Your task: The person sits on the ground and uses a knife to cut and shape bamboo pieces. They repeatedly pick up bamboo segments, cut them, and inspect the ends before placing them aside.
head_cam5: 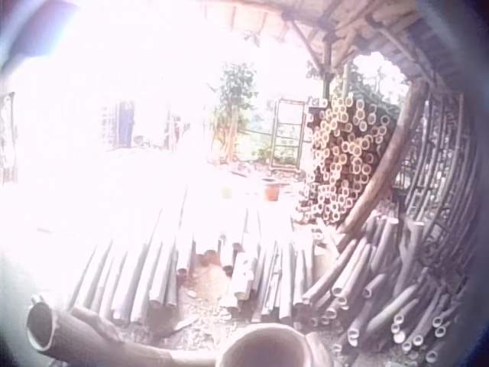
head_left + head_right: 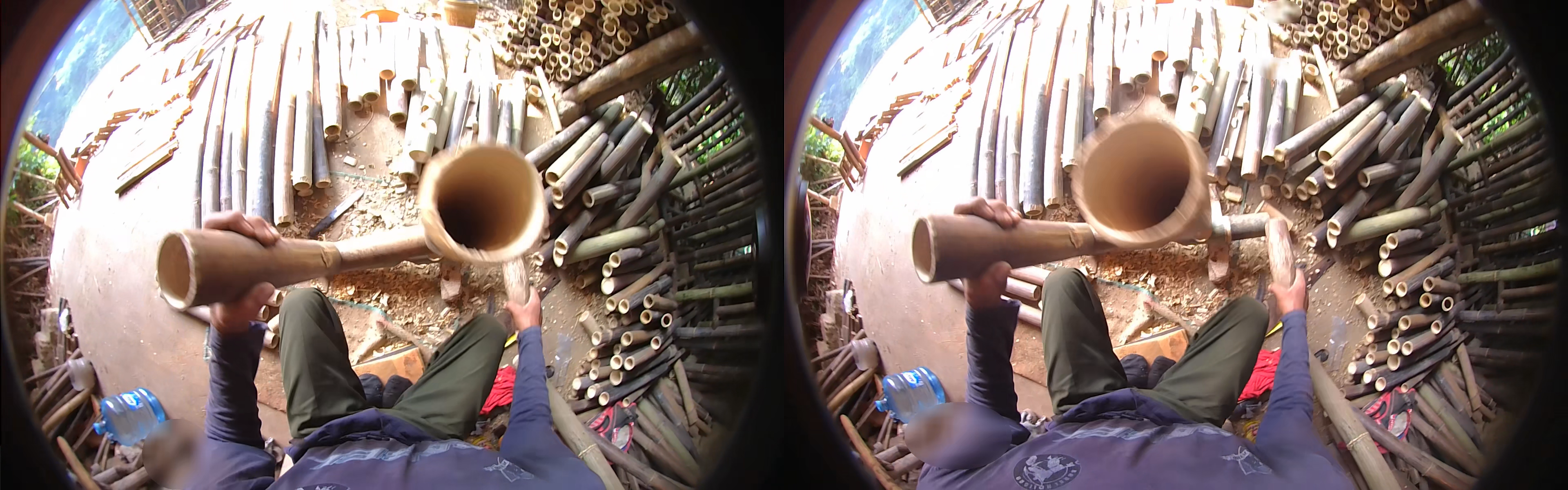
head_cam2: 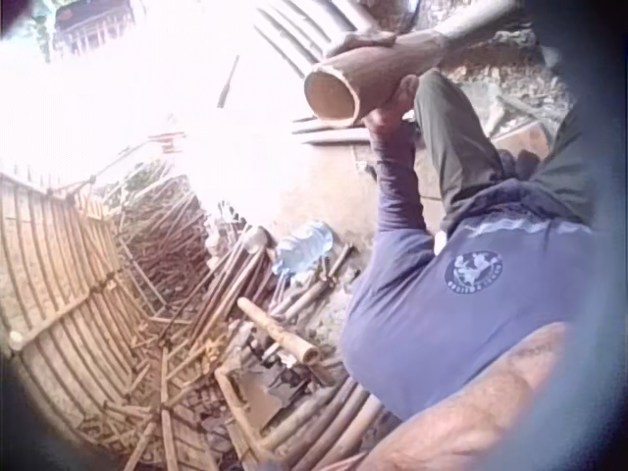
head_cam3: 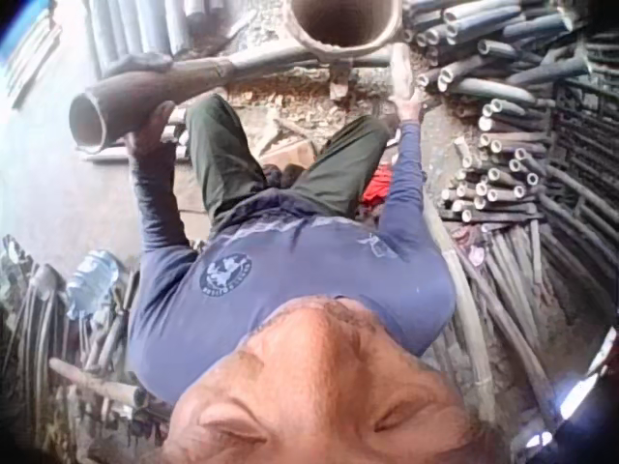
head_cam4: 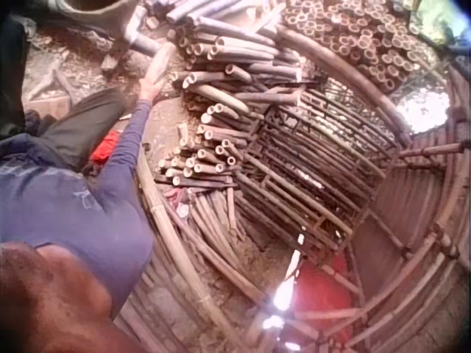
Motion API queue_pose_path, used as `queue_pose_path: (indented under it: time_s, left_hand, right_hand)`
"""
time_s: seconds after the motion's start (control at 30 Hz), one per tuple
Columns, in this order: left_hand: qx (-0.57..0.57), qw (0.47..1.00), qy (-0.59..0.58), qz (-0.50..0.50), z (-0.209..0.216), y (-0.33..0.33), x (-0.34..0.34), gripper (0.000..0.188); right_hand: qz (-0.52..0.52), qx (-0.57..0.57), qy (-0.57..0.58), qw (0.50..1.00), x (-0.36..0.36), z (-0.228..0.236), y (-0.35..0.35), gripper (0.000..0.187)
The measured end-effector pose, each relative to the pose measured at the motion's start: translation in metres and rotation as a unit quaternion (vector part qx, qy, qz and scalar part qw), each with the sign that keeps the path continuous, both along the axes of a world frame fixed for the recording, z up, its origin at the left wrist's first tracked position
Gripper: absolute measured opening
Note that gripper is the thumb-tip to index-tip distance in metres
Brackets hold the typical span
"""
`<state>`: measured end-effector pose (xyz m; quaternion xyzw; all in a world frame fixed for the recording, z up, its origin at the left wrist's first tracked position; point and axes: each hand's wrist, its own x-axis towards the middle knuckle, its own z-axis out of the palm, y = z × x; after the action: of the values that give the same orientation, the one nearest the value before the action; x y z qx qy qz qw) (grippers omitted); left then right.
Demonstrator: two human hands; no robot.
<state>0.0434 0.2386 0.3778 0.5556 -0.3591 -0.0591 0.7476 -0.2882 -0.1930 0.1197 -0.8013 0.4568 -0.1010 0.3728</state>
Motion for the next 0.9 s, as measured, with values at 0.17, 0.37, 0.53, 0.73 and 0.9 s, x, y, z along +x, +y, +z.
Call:
queue_pose_path:
  time_s: [0.17, 0.37, 0.53, 0.73, 0.9]
  left_hand:
    - [-0.03, 0.999, -0.033, 0.0, 0.002, -0.006, -0.047, 0.07]
    - [0.006, 0.996, -0.067, 0.056, -0.01, 0.034, -0.112, 0.055]
    - [0.057, 0.995, -0.074, 0.045, -0.018, 0.053, -0.142, 0.055]
    - [0.068, 0.994, -0.074, 0.041, -0.019, 0.058, -0.152, 0.055]
    - [0.085, 0.993, -0.075, 0.039, -0.023, 0.064, -0.16, 0.052]
  right_hand:
    - [-0.036, -0.058, 0.062, 0.996, 0.075, -0.01, -0.065, 0.059]
    - [0.204, -0.156, 0.207, 0.944, 0.127, 0.003, -0.008, 0.075]
    - [0.313, -0.234, 0.277, 0.878, 0.127, 0.029, -0.002, 0.071]
    - [0.243, -0.262, 0.195, 0.913, 0.127, 0.044, -0.002, 0.077]
    - [0.296, -0.283, 0.285, 0.867, 0.135, 0.049, 0.013, 0.075]
